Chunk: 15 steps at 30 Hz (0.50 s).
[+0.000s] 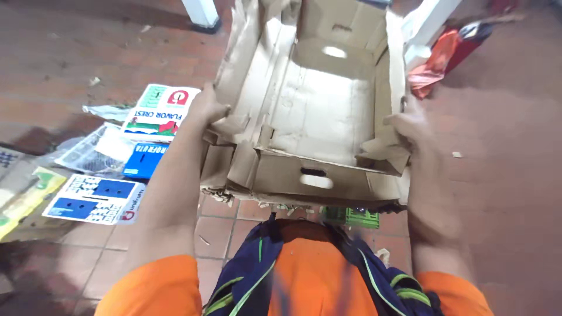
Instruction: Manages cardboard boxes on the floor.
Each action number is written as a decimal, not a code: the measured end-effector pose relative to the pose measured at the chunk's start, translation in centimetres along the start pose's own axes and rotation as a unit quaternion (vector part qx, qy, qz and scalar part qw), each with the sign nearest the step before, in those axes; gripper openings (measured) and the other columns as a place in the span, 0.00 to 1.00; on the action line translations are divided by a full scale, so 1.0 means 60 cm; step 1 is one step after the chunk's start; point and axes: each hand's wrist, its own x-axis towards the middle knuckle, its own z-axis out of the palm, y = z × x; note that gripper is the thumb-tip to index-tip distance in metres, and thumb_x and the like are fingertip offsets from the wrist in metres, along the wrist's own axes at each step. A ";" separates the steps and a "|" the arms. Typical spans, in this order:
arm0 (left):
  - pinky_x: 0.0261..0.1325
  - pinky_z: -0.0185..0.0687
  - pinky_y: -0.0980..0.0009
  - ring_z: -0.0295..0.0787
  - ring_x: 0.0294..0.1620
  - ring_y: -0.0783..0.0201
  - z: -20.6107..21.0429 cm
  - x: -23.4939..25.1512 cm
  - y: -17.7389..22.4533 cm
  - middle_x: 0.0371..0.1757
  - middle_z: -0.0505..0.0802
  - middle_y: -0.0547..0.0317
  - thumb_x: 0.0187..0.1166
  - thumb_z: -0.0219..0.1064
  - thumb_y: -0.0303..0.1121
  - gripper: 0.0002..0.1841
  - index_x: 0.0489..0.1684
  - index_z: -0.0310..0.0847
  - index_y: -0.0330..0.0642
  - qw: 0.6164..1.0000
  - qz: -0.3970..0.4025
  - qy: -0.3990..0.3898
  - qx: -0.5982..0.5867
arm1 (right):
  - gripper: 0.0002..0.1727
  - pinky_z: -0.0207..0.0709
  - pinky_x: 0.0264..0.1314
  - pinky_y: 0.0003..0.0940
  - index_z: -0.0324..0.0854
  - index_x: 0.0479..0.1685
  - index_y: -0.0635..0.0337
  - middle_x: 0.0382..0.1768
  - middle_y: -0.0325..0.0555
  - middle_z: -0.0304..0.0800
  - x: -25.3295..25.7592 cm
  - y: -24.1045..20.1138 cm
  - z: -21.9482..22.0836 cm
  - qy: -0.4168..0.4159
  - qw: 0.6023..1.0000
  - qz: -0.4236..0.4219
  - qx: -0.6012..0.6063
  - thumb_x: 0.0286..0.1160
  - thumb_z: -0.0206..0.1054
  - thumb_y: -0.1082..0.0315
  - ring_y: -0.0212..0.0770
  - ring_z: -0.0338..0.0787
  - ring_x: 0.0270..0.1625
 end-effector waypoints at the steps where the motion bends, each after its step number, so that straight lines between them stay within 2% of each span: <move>1: 0.69 0.67 0.20 0.77 0.72 0.21 0.009 0.007 -0.034 0.71 0.81 0.21 0.84 0.66 0.47 0.36 0.89 0.57 0.41 0.999 0.004 0.015 -0.037 | 0.53 0.76 0.67 0.72 0.55 0.92 0.48 0.71 0.65 0.81 0.000 0.009 -0.002 -0.004 1.000 0.003 0.030 0.58 0.78 0.62 0.64 0.84 0.71; 3: 0.72 0.66 0.22 0.78 0.73 0.22 0.021 0.004 -0.074 0.72 0.82 0.24 0.91 0.54 0.51 0.30 0.87 0.65 0.45 0.996 0.031 0.046 -0.068 | 0.52 0.77 0.67 0.68 0.56 0.92 0.48 0.73 0.62 0.81 -0.002 0.018 -0.012 -0.020 0.997 -0.003 0.074 0.58 0.77 0.63 0.59 0.84 0.71; 6: 0.63 0.71 0.20 0.83 0.63 0.18 0.030 -0.008 -0.074 0.61 0.86 0.20 0.96 0.44 0.47 0.26 0.85 0.67 0.46 0.996 0.079 0.044 -0.013 | 0.46 0.82 0.65 0.52 0.65 0.88 0.46 0.75 0.46 0.82 -0.005 0.038 -0.045 -0.062 0.987 -0.033 0.147 0.57 0.71 0.62 0.42 0.85 0.69; 9: 0.59 0.73 0.20 0.84 0.60 0.17 0.043 -0.004 -0.068 0.57 0.87 0.19 0.96 0.42 0.49 0.26 0.87 0.63 0.50 0.997 0.055 0.051 0.027 | 0.35 0.86 0.49 0.34 0.76 0.77 0.42 0.59 0.33 0.89 -0.003 0.074 -0.077 -0.078 0.973 -0.050 0.213 0.60 0.65 0.64 0.27 0.89 0.51; 12: 0.54 0.75 0.20 0.85 0.57 0.15 0.058 -0.015 -0.071 0.54 0.87 0.17 0.96 0.38 0.51 0.28 0.89 0.59 0.49 0.996 0.041 0.059 0.062 | 0.32 0.87 0.45 0.26 0.75 0.75 0.41 0.55 0.28 0.90 -0.014 0.112 -0.089 -0.073 0.963 -0.035 0.256 0.62 0.62 0.66 0.21 0.89 0.47; 15: 0.51 0.76 0.20 0.86 0.54 0.15 0.067 -0.020 -0.073 0.52 0.88 0.16 0.96 0.35 0.52 0.30 0.90 0.56 0.45 0.991 0.043 0.070 0.106 | 0.31 0.86 0.44 0.24 0.75 0.74 0.41 0.53 0.26 0.90 -0.016 0.145 -0.088 -0.046 0.960 -0.018 0.275 0.63 0.62 0.65 0.20 0.89 0.46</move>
